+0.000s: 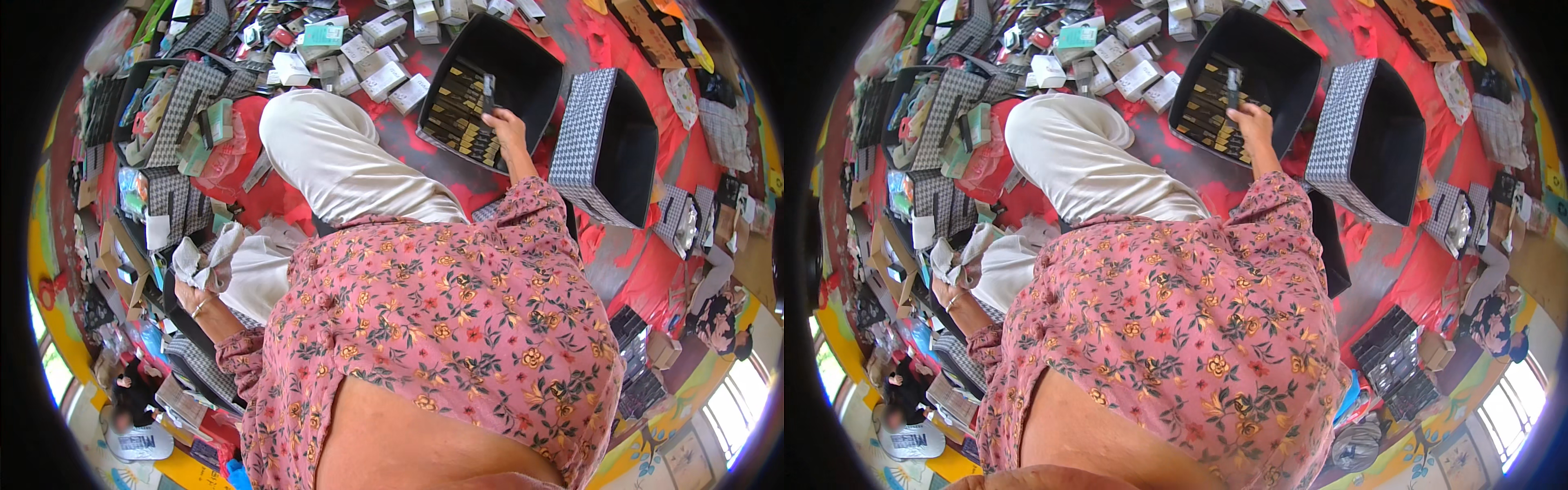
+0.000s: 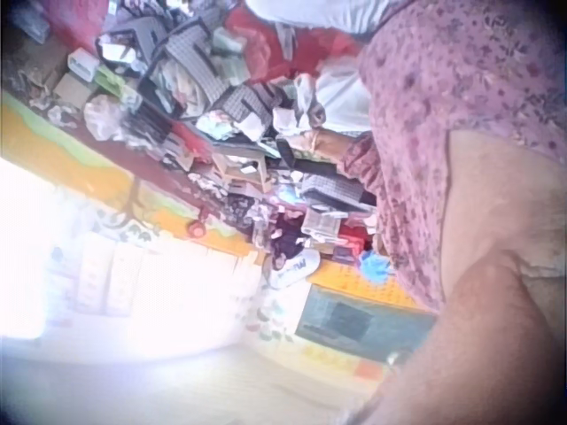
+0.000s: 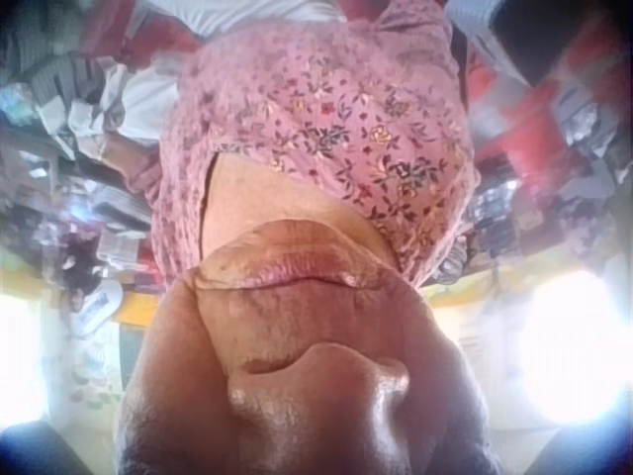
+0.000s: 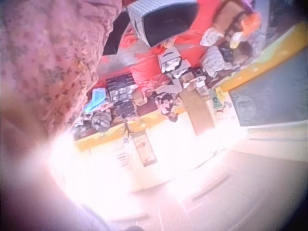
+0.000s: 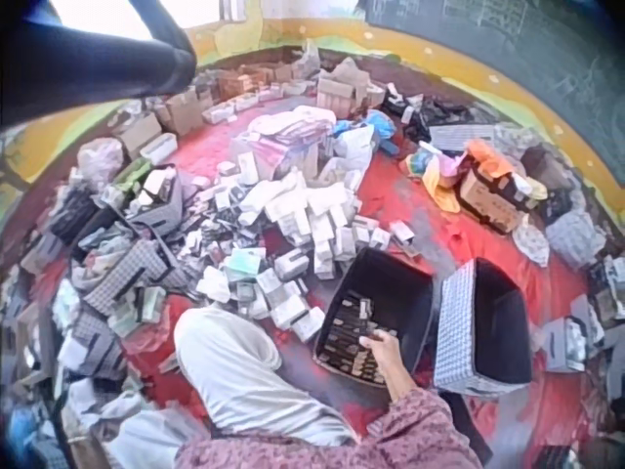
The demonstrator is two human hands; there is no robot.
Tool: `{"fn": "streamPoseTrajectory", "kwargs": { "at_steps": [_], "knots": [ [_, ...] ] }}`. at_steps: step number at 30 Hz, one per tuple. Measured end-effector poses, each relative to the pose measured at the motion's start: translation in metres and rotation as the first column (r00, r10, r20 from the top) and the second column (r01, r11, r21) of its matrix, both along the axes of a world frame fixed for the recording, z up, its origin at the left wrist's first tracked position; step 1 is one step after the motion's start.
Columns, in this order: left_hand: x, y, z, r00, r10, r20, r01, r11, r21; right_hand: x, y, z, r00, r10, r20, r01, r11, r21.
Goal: The person picks up various small boxes and items from a floor littered with packaging materials, wipes each item with a cloth, and places them into a larger bin.
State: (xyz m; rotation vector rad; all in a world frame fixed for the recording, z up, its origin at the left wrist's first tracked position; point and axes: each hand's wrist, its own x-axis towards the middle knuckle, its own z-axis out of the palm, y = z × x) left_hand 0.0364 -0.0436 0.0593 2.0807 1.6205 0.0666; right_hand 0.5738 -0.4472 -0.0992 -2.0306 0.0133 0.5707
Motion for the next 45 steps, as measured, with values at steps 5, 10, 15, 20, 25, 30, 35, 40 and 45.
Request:
{"fn": "streamPoseTrajectory", "kwargs": {
  "at_steps": [5,10,15,20,25,30,35,40,45],
  "knots": [
    [-0.017,0.014,-0.012,0.992,0.054,0.113,-0.048,0.997,-0.062,0.012,-0.056,-0.016,0.996,-0.039,0.083,0.076,0.858,-0.509],
    [0.058,-0.015,0.038,0.958,-0.014,-0.286,0.015,1.0,0.0,0.026,-0.082,-0.033,0.869,0.321,0.376,0.045,0.706,-0.707],
    [0.01,0.0,0.009,0.157,0.817,0.555,-0.33,0.573,-0.75,0.065,-0.071,-0.031,0.864,0.423,0.271,-0.005,0.546,-0.838],
    [0.027,-0.005,0.028,0.247,0.851,0.463,-0.46,0.523,-0.718,0.098,-0.069,-0.058,0.795,0.591,0.136,-0.092,0.339,-0.936],
    [0.03,-0.008,0.044,0.842,0.488,0.228,-0.443,0.869,-0.222,0.122,-0.054,-0.075,0.784,0.616,0.075,-0.133,0.285,-0.949],
    [0.038,-0.003,0.05,0.932,0.312,0.183,-0.275,0.939,-0.205,0.126,-0.053,-0.093,0.833,0.541,-0.118,-0.28,0.227,-0.933],
    [0.033,-0.015,0.042,0.91,0.362,0.202,-0.311,0.919,-0.243,0.128,-0.042,-0.097,0.823,0.487,-0.291,-0.449,0.245,-0.859],
    [0.031,-0.021,0.041,0.954,0.257,0.151,-0.222,0.951,-0.217,0.13,-0.022,-0.076,0.819,0.417,-0.395,-0.524,0.261,-0.811],
    [0.039,-0.014,0.04,0.756,0.535,0.378,-0.307,0.799,-0.517,0.116,-0.046,-0.092,0.766,0.434,-0.474,-0.588,0.175,-0.79]
  ]
}}
